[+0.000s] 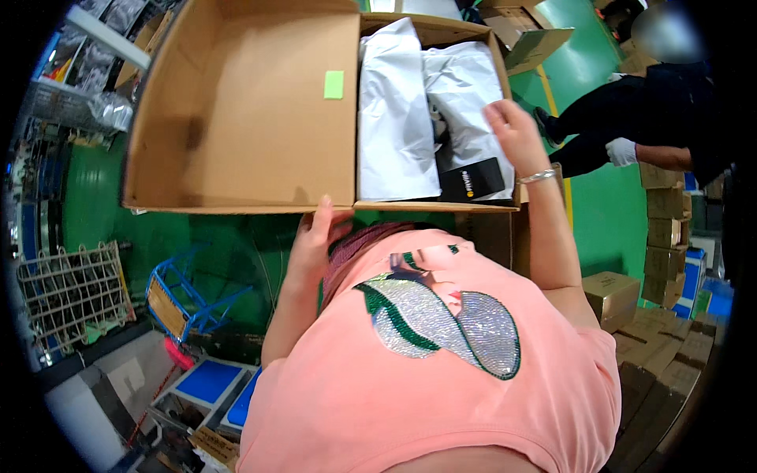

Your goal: The person packs shoes into shoeboxes, including placing tissue paper inside, and then stacks the closed boxes into a larger cardboard shipping carton on the floor.

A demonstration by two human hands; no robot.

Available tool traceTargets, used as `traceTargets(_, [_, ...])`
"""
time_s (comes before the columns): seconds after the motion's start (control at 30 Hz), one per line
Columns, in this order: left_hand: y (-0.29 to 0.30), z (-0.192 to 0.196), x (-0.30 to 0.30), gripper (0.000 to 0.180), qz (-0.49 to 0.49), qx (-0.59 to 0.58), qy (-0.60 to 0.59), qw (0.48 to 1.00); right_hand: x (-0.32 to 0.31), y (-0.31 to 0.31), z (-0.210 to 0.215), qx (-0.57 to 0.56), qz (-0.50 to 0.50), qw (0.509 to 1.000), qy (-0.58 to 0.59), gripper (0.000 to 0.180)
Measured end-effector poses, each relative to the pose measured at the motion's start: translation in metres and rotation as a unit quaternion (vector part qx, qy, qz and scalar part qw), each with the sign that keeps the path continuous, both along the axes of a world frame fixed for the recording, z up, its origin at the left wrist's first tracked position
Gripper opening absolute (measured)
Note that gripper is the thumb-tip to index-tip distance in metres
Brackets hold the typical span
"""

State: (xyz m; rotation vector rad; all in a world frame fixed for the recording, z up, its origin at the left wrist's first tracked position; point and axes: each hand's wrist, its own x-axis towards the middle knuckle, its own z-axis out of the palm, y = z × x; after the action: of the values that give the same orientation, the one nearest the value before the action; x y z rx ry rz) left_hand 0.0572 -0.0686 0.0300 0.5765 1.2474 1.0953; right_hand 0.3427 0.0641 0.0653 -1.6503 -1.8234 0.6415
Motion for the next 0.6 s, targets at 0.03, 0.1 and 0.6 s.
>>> traceTargets(0.03, [0.000,0.003,-0.008,0.036,-0.101,-0.072,0.022,0.992,-0.001,0.003,-0.004,-0.016,0.015,0.998,-0.059,0.028])
traceTargets(0.1, [-0.005,0.033,0.003,0.036,-0.203,-0.043,0.050,0.977,-0.004,0.006,-0.011,0.011,0.016,0.984,-0.178,0.029])
traceTargets(0.6, [0.112,-0.017,0.098,0.028,-0.193,0.356,0.712,0.574,-0.034,0.029,-0.033,0.081,0.090,0.919,-0.375,0.013])
